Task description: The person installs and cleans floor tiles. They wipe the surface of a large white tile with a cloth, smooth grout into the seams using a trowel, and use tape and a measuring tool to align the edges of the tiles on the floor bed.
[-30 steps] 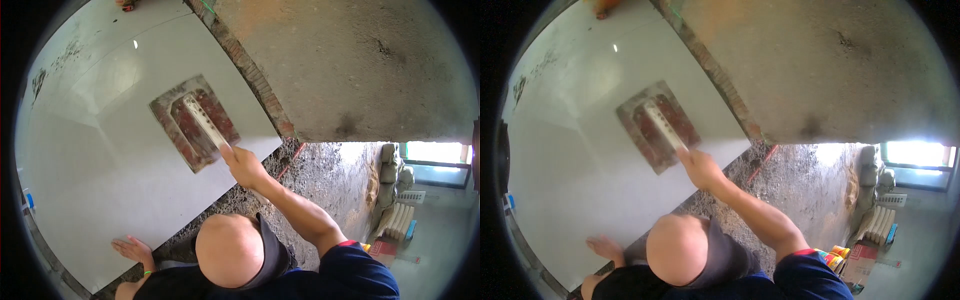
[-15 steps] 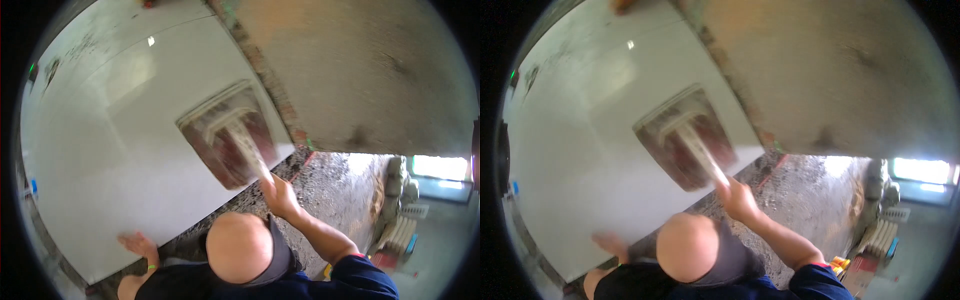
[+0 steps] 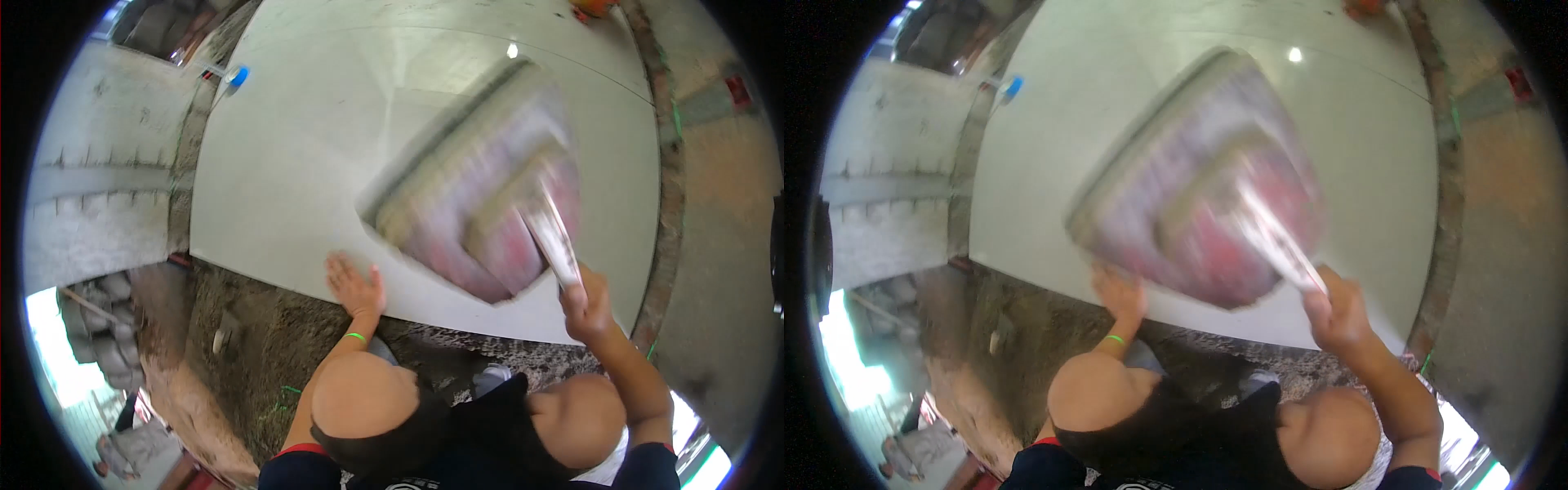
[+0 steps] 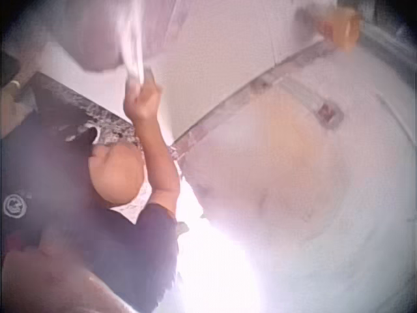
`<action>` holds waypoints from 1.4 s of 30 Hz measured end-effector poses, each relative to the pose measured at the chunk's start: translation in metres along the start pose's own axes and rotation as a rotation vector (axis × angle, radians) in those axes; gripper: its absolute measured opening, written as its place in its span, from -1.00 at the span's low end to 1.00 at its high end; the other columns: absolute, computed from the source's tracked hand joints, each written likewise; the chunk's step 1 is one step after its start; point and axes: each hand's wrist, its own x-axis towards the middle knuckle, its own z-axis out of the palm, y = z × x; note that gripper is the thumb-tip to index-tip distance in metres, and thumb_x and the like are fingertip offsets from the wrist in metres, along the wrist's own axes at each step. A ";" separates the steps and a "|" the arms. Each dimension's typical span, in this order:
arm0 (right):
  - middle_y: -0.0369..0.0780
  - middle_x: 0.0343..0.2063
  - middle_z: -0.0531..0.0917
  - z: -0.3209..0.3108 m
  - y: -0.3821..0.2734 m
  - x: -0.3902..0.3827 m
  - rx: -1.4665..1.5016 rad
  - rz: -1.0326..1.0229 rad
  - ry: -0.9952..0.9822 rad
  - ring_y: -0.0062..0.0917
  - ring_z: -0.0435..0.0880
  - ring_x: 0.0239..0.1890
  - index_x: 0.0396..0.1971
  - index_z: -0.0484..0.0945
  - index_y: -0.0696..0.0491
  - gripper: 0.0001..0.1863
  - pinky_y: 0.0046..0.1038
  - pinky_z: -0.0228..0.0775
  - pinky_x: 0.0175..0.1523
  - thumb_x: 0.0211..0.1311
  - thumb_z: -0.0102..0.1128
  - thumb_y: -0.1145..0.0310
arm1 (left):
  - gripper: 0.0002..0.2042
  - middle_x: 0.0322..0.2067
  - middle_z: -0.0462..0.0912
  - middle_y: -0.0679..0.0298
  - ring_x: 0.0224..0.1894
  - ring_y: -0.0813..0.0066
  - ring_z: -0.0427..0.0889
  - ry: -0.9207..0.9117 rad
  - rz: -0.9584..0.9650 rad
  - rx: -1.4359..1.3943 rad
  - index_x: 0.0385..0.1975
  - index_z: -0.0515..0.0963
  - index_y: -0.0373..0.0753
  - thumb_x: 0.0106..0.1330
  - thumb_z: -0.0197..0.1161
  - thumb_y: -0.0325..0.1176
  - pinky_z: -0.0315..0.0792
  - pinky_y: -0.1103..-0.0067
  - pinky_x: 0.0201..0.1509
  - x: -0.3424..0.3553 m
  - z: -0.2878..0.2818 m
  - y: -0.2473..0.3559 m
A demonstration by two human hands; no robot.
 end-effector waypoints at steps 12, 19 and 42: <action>0.02 -0.55 0.55 0.080 -0.047 0.055 -0.138 -0.018 -0.515 0.04 0.49 -0.49 -0.47 0.46 0.16 -0.46 -0.10 0.31 -0.36 0.40 -0.31 0.00 | -0.30 0.39 -0.06 -0.06 0.45 0.01 -0.24 -0.107 -0.373 -0.147 0.33 0.04 -0.40 0.31 -0.03 -0.06 -0.30 0.19 0.45 0.001 0.005 -0.014; 0.03 -0.66 0.50 0.095 0.032 0.039 -0.681 0.230 -0.415 0.04 0.52 -0.49 -0.52 0.48 0.20 -0.41 -0.15 0.33 -0.36 0.40 -0.30 -0.02 | -0.31 0.39 -0.19 -0.13 0.45 -0.05 -0.29 0.029 -0.357 -0.122 0.32 -0.04 -0.51 0.38 -0.17 -0.04 -0.36 0.13 0.44 -0.002 0.009 -0.008; -0.31 -0.79 0.32 0.187 -0.116 0.175 -0.186 0.437 -0.521 -0.61 0.34 -0.73 -0.66 0.33 0.10 -0.34 -0.46 0.17 -0.67 0.35 -0.24 -0.22 | -0.32 0.40 -0.18 -0.11 0.45 -0.02 -0.27 -0.056 -0.415 -0.170 0.33 -0.04 -0.50 0.34 -0.14 -0.13 -0.33 0.18 0.45 -0.002 0.002 -0.017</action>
